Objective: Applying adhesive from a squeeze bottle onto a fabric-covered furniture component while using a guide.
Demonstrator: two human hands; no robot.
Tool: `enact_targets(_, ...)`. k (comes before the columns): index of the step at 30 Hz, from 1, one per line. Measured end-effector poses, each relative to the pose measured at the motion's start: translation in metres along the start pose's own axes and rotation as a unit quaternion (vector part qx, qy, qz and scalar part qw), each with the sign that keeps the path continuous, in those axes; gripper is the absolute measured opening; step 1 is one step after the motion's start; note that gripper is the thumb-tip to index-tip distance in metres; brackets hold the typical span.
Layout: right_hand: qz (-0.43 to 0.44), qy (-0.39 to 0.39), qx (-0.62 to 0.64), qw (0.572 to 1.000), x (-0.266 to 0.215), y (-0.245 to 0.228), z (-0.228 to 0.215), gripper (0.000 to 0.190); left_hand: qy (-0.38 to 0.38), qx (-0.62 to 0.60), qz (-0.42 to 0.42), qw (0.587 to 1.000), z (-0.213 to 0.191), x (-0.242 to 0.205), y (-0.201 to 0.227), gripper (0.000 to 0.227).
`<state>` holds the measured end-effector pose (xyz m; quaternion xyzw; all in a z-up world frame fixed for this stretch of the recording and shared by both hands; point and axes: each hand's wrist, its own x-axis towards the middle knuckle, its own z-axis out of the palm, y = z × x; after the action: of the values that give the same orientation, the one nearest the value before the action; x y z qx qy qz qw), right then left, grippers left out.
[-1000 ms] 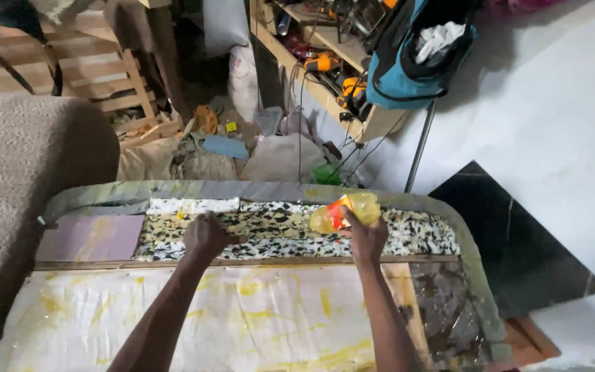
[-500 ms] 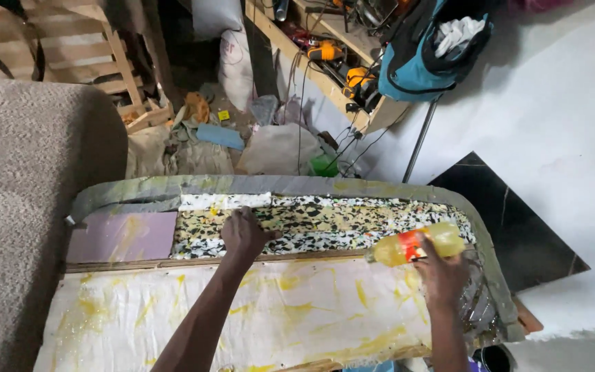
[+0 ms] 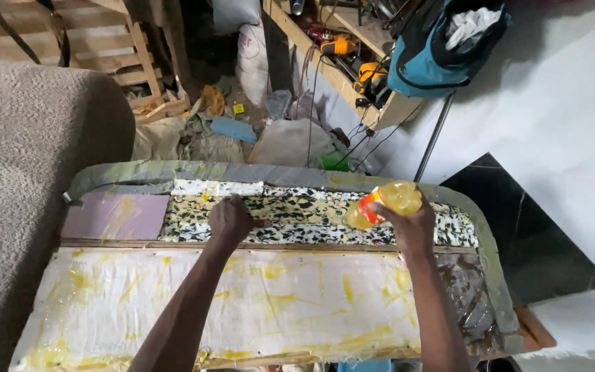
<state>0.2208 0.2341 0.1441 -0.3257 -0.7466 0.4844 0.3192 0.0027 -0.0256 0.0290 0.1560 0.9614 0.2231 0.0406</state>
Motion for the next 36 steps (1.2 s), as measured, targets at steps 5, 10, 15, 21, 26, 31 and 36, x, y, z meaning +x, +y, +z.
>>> enact_targets(5, -0.019, -0.047, 0.029, 0.998, 0.032, 0.011, 0.028, 0.07, -0.046, -0.045, 0.004, 0.998, -0.019, -0.006, 0.004, 0.07)
enact_targets(10, 0.024, 0.02, 0.089, 0.996, 0.056, 0.066, 0.056, 0.053, 0.009, -0.01, -0.012, 1.0, -0.01, -0.014, 0.007, 0.044)
enact_targets(15, 0.078, 0.003, 0.073, 0.994, 0.066, 0.065, 0.062, 0.05, 0.005, -0.015, -0.022, 1.0, -0.028, -0.012, 0.012, 0.042)
enact_targets(21, 0.002, 0.058, 0.202, 0.978, 0.047, 0.051, 0.104, 0.06, -0.048, -0.056, 0.005, 0.997, -0.034, -0.012, 0.015, 0.07)
enact_targets(26, -0.014, 0.118, -0.007, 0.993, 0.056, 0.039, 0.051, 0.061, 0.017, -0.017, 0.017, 1.0, -0.029, -0.017, 0.016, 0.033)
enact_targets(31, -0.011, 0.088, -0.03, 0.996, 0.037, 0.089, 0.013, 0.05, -0.055, -0.032, 0.002, 0.998, -0.037, -0.007, 0.015, 0.054)
enact_targets(36, -0.057, 0.229, -0.065, 0.97, 0.078, 0.162, -0.062, 0.047, -0.103, -0.06, 0.011, 0.993, -0.052, -0.017, 0.023, 0.072)
